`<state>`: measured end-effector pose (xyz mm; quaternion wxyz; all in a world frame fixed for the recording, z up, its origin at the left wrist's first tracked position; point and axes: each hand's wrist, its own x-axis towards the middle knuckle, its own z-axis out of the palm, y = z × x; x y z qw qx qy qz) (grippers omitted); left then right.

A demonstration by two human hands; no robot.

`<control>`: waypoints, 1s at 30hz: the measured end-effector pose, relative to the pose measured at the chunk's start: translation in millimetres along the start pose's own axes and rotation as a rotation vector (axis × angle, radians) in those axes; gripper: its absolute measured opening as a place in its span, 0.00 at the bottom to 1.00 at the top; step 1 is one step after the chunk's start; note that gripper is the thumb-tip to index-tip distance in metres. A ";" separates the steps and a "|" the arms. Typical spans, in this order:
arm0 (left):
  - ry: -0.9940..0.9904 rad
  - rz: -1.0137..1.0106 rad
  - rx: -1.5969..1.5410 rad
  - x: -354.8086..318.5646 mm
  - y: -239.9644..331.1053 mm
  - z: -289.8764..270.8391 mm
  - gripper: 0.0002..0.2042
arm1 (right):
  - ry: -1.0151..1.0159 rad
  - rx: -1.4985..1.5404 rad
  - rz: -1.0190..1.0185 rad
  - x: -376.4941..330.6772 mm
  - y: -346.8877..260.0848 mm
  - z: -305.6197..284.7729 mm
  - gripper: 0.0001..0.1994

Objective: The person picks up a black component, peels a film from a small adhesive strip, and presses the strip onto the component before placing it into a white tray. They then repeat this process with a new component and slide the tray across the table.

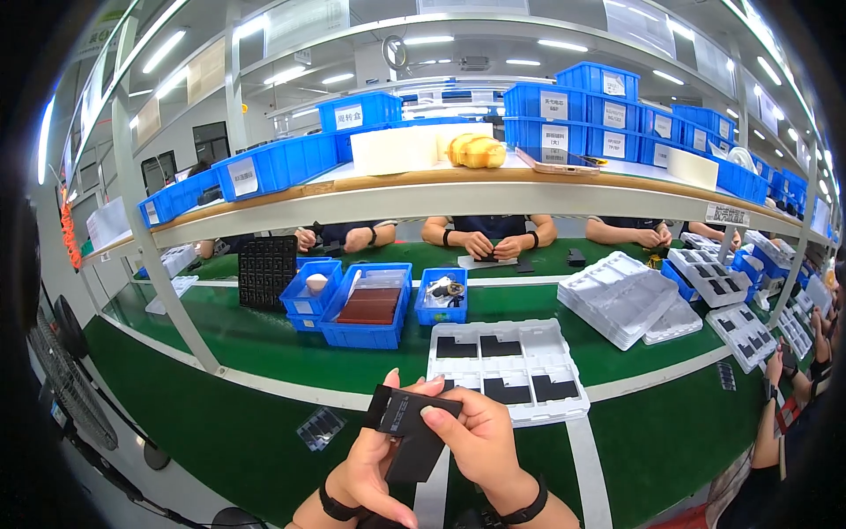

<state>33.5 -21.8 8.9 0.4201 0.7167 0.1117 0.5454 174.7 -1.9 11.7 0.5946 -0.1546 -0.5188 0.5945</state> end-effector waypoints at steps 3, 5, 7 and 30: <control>-0.120 0.043 0.149 4.3 -0.9 -1.2 0.63 | 0.020 -0.022 -0.027 0.6 2.7 -5.3 0.07; 0.090 0.034 0.020 4.7 2.3 16.0 0.54 | 0.015 -0.012 -0.022 1.4 0.1 1.1 0.06; 0.301 0.026 -0.110 4.9 5.2 33.6 0.44 | 0.009 -0.003 -0.015 1.4 -1.1 4.3 0.06; 0.332 -0.281 -0.505 8.3 -2.7 4.2 0.29 | 0.070 -0.216 -0.043 4.1 -7.7 -0.1 0.06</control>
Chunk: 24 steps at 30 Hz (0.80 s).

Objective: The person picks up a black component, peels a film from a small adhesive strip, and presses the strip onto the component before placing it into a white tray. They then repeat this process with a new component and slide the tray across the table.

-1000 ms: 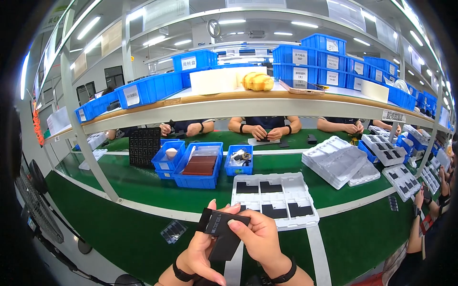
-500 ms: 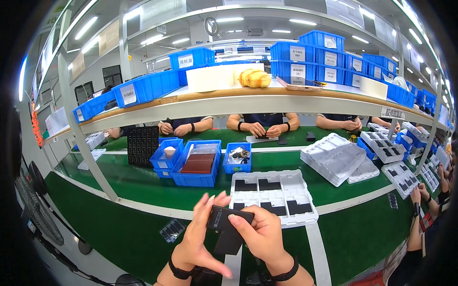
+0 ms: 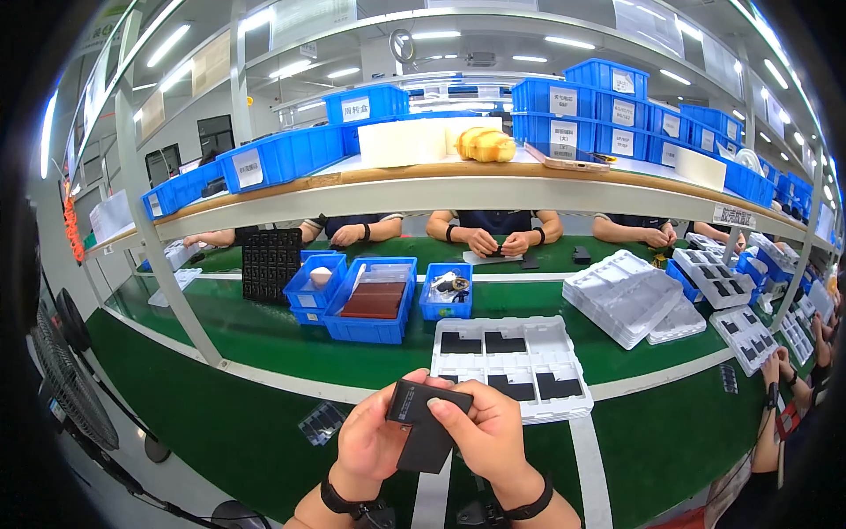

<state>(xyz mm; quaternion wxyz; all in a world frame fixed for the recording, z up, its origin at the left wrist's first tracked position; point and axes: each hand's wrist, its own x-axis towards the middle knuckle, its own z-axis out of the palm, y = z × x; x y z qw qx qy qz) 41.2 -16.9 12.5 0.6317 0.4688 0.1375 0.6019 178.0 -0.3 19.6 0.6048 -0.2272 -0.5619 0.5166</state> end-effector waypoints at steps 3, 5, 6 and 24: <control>0.024 -0.014 -0.062 -0.9 -3.0 -4.5 0.27 | -0.020 -0.018 -0.026 -0.9 2.9 0.0 0.06; -0.013 0.000 -0.105 0.0 -5.9 -7.6 0.26 | -0.034 -0.013 -0.029 -1.6 2.2 0.7 0.05; -0.051 0.011 -0.147 0.6 -7.3 -9.2 0.25 | -0.044 -0.006 -0.031 -1.8 2.0 1.1 0.05; -0.125 0.117 -0.184 3.9 -14.4 -13.0 0.16 | -0.244 -0.198 -0.141 -2.7 10.8 -8.8 0.05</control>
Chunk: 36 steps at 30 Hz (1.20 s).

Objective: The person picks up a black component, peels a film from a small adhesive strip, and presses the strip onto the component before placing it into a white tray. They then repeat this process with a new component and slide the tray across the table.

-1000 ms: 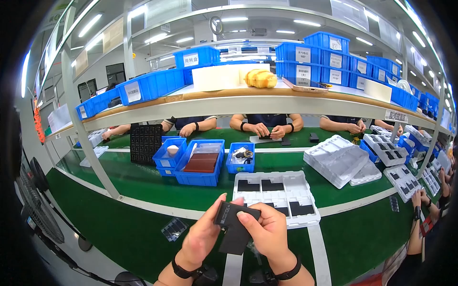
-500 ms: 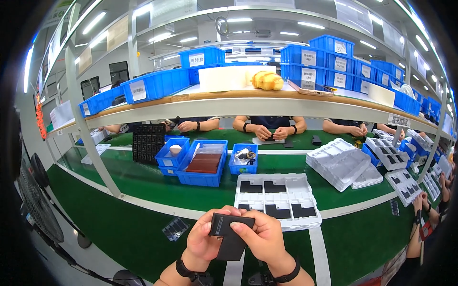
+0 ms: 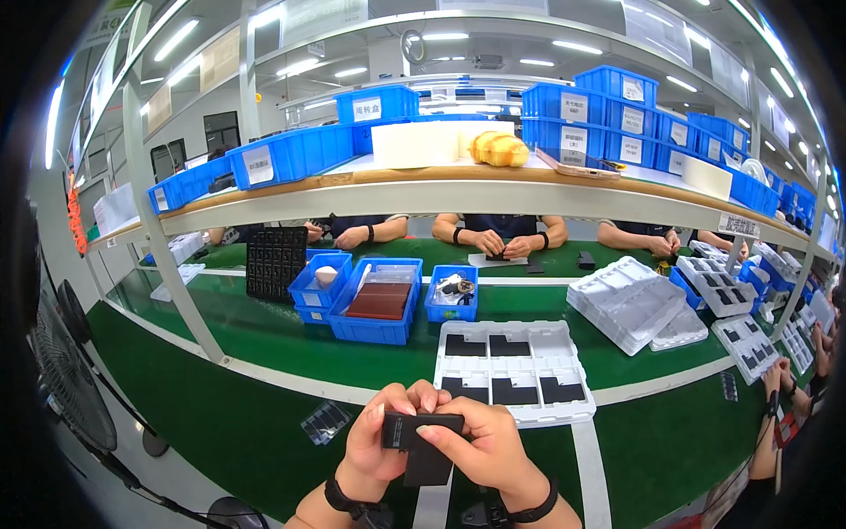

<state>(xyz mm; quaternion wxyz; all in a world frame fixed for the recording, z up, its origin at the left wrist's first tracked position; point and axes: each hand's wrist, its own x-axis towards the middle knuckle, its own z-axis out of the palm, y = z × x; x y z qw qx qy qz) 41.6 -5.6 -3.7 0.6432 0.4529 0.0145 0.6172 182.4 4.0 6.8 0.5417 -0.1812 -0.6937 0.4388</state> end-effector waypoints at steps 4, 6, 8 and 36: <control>0.086 0.048 0.022 -1.9 -3.3 13.3 0.17 | 0.055 0.036 0.011 -0.2 -1.5 4.1 0.04; 0.139 0.125 0.164 0.0 -1.8 16.9 0.19 | 0.109 0.086 0.045 1.5 -5.3 6.1 0.04; 0.140 0.213 0.375 0.0 3.0 13.4 0.18 | 0.118 0.060 0.056 0.8 -10.7 8.4 0.05; -0.448 0.560 1.077 3.7 50.4 -19.5 0.37 | -0.343 0.910 0.848 9.7 -6.0 15.4 0.13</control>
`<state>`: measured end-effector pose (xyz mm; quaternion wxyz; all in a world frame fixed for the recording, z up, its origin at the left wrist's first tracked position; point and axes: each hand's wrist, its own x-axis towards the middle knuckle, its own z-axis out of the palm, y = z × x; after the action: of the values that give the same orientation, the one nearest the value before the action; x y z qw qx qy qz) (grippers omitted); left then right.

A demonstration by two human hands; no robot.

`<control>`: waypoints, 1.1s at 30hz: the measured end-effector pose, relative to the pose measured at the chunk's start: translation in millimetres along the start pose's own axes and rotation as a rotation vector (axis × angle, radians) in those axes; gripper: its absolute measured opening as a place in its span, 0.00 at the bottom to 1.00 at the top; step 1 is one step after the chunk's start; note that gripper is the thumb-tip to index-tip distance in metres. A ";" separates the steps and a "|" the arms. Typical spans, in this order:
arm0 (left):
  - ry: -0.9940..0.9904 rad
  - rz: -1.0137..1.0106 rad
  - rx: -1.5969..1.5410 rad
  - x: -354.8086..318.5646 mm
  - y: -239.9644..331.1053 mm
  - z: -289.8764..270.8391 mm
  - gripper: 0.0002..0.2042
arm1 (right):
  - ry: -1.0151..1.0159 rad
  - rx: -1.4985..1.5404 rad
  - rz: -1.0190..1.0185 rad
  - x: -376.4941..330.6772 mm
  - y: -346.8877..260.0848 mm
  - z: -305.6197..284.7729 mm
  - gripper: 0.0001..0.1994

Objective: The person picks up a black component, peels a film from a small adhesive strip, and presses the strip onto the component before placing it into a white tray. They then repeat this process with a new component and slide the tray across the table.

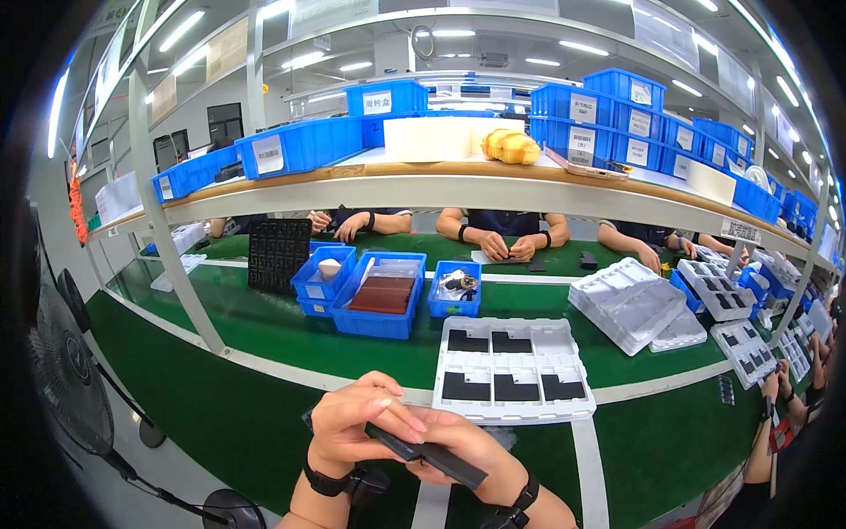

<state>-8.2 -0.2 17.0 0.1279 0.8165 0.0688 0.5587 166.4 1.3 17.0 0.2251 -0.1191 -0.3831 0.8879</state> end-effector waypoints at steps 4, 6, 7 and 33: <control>0.302 -0.072 -0.141 -3.8 7.5 5.8 0.27 | 0.073 -0.501 -0.058 -5.5 -7.4 -0.6 0.13; 0.384 -0.109 -0.167 -1.6 12.4 7.1 0.25 | 0.345 -0.710 -0.372 -6.9 -7.9 -7.8 0.10; 0.388 -0.109 -0.111 -2.5 12.2 6.0 0.25 | 0.450 -0.776 -0.484 -8.7 -9.3 -16.3 0.10; 0.108 -0.355 0.223 11.8 23.2 -5.7 0.16 | 0.482 -0.907 -0.655 -37.6 -16.8 1.5 0.04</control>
<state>-9.9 -18.6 36.2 0.1294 0.7697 0.2795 0.5592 203.6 -7.9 31.8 0.4937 -0.2765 -0.6781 0.4690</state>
